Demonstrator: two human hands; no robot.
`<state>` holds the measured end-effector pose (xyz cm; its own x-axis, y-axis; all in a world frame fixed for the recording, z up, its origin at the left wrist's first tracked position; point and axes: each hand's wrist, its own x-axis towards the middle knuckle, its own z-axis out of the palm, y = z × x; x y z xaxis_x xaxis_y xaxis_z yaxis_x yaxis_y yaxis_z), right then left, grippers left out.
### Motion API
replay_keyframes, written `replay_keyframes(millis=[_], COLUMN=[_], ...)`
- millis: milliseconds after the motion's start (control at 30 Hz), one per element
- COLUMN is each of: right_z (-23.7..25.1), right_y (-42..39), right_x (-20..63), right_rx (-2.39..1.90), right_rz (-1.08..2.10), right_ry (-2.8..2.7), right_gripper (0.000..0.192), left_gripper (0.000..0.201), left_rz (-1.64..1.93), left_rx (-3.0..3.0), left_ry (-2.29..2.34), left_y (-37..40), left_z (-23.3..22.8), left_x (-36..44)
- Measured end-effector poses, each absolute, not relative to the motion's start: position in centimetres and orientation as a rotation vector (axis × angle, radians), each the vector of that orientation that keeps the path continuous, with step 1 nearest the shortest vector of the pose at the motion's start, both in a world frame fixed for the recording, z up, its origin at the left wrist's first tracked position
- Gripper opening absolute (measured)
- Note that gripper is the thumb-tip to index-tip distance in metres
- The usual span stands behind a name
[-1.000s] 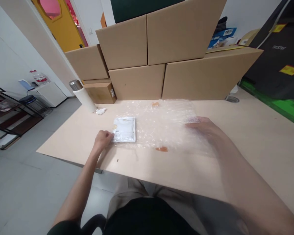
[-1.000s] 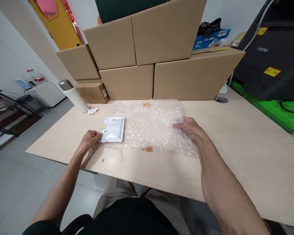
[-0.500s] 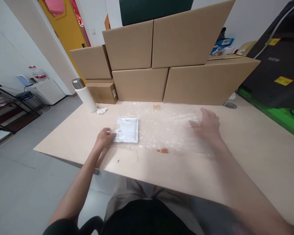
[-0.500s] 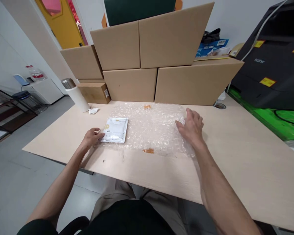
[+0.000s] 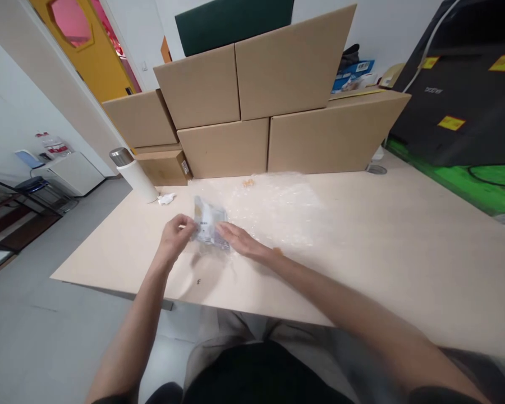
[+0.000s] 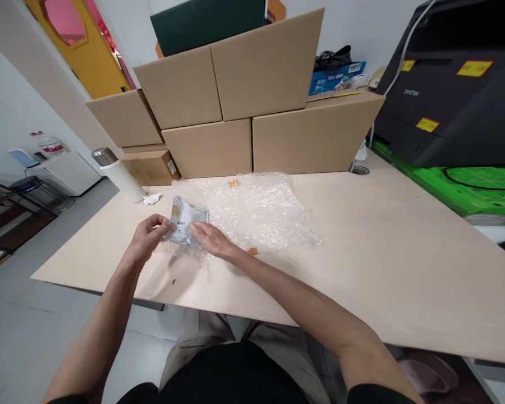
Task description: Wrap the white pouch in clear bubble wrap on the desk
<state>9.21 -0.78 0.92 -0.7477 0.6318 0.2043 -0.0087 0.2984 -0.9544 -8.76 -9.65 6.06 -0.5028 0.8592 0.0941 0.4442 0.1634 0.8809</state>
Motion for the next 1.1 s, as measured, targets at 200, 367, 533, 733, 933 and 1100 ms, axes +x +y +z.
replay_keyframes(millis=[200, 367, 533, 733, 933, 1100], right_z=[0.6, 0.4, 0.7, 0.4, 0.5, 1.1], right_y=[0.3, 1.4, 2.1, 2.4, 2.2, 2.6], right_x=[12.0, 16.3, 18.9, 16.2, 16.2, 18.0], right_rx=[-0.719, -0.889, -1.079, -0.974, -0.992, -0.954], right_rz=[2.087, 2.035, 1.334, 0.875, 0.97, 1.533], right_ry=[-1.291, -1.021, -1.509, -2.317, -2.215, -1.645], right_gripper=[0.055, 0.024, 0.023, 0.033, 0.044, 0.044], left_gripper=[0.051, 0.065, 0.052, 0.036, 0.069, 0.052], left_rz=[1.156, 0.887, 0.613, 0.907, 1.427, 1.583], left_rx=[1.538, 1.864, 2.049, 1.761, 0.779, 0.952], left_ry=[1.679, 1.763, 1.846, 2.117, 1.628, 1.377], left_y=[-6.2, -3.6, -3.1, -4.5, -5.9, -5.1], left_z=[7.1, 3.9, 1.9, 1.3, 2.3, 4.6], left_x=[-1.5, 1.1, 1.2, 0.0, -1.7, 1.6])
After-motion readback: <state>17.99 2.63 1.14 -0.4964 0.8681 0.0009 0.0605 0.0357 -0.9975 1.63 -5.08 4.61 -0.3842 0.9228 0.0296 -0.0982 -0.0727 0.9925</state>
